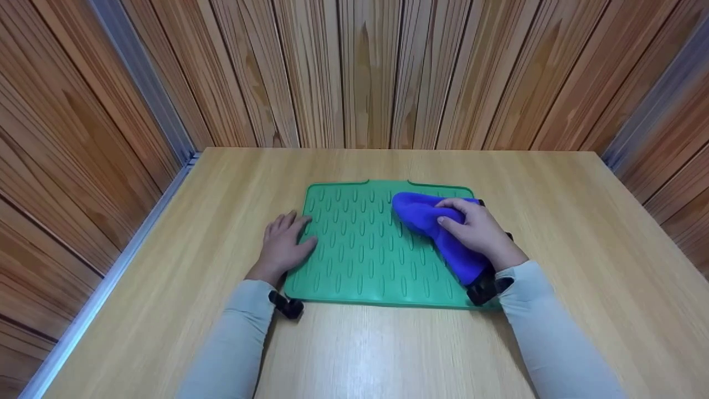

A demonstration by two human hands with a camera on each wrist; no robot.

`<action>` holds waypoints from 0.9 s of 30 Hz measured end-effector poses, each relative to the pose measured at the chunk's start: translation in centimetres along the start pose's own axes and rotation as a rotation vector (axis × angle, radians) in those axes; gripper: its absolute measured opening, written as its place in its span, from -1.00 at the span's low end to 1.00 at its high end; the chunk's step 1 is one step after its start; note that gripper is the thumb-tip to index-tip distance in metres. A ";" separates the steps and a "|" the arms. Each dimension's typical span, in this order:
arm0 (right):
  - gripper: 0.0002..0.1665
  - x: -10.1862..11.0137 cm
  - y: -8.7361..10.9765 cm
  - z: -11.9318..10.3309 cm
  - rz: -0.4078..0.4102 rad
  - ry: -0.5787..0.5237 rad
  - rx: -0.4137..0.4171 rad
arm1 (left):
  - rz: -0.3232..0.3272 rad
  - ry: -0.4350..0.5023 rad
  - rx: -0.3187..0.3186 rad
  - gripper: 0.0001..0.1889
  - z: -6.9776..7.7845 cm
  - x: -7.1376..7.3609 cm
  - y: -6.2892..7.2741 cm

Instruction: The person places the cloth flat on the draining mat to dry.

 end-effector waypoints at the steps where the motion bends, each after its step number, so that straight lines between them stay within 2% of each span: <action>1: -0.62 -0.1 0.0 0.1 -0.001 -0.001 -0.002 | -0.001 -0.001 0.002 -0.35 0.0 0.0 0.0; 16: -0.67 -1.0 0.0 0.6 -0.042 0.037 -0.010 | -0.007 0.001 0.008 -0.35 -0.1 0.0 0.2; 27: -0.69 -1.1 -0.1 0.2 -0.060 0.050 0.024 | -0.006 0.002 0.007 -0.34 -0.1 -0.1 0.0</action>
Point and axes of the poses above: each hand's wrist, its own y-axis away from the middle knuckle, its own x-axis out of the back of the hand, z = x × y, the point moved 7 cm from there along -y, towards the middle knuckle, and after that the axes turned 8 degrees about -y, right-handed, at the moved point
